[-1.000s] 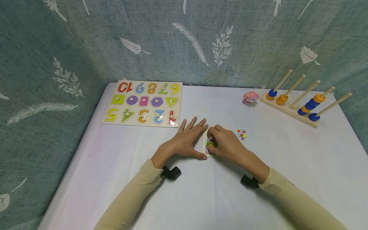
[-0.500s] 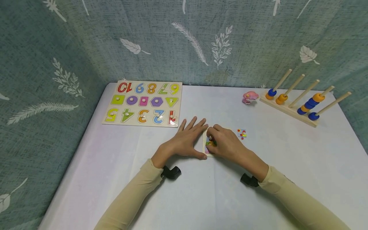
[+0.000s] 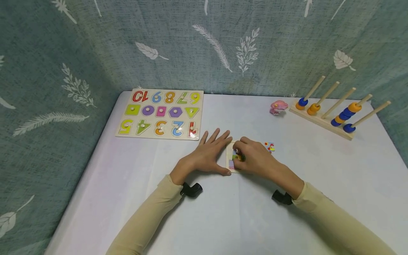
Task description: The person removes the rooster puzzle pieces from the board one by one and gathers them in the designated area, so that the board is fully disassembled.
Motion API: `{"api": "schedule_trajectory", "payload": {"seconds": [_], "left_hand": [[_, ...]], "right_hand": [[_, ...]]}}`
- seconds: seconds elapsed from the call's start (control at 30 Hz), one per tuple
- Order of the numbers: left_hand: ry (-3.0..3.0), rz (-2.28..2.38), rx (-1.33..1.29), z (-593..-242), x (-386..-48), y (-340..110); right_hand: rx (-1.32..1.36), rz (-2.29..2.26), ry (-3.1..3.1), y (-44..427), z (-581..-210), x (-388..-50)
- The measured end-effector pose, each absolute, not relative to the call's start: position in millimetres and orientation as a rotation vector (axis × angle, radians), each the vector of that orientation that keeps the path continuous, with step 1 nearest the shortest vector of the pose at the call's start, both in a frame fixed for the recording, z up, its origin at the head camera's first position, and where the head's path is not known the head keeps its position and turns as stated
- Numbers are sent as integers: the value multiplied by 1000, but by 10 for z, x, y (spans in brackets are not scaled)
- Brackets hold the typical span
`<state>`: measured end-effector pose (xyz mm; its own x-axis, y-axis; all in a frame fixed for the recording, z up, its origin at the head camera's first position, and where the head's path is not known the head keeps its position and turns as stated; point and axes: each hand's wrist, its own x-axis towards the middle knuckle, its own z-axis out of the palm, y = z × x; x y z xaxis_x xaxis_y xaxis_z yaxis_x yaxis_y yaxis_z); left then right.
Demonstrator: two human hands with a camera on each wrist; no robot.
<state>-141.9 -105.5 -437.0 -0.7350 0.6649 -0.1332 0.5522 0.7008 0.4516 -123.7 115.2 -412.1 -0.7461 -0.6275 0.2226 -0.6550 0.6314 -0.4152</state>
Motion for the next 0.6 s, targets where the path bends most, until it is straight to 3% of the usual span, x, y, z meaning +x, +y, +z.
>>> {"api": "schedule_trajectory", "payload": {"seconds": [0.6], "left_hand": [[2620,559,958,-4368,-1430,-1037]], "right_hand": [[1067,694,-2811,1486,-3985,-1215]]}}
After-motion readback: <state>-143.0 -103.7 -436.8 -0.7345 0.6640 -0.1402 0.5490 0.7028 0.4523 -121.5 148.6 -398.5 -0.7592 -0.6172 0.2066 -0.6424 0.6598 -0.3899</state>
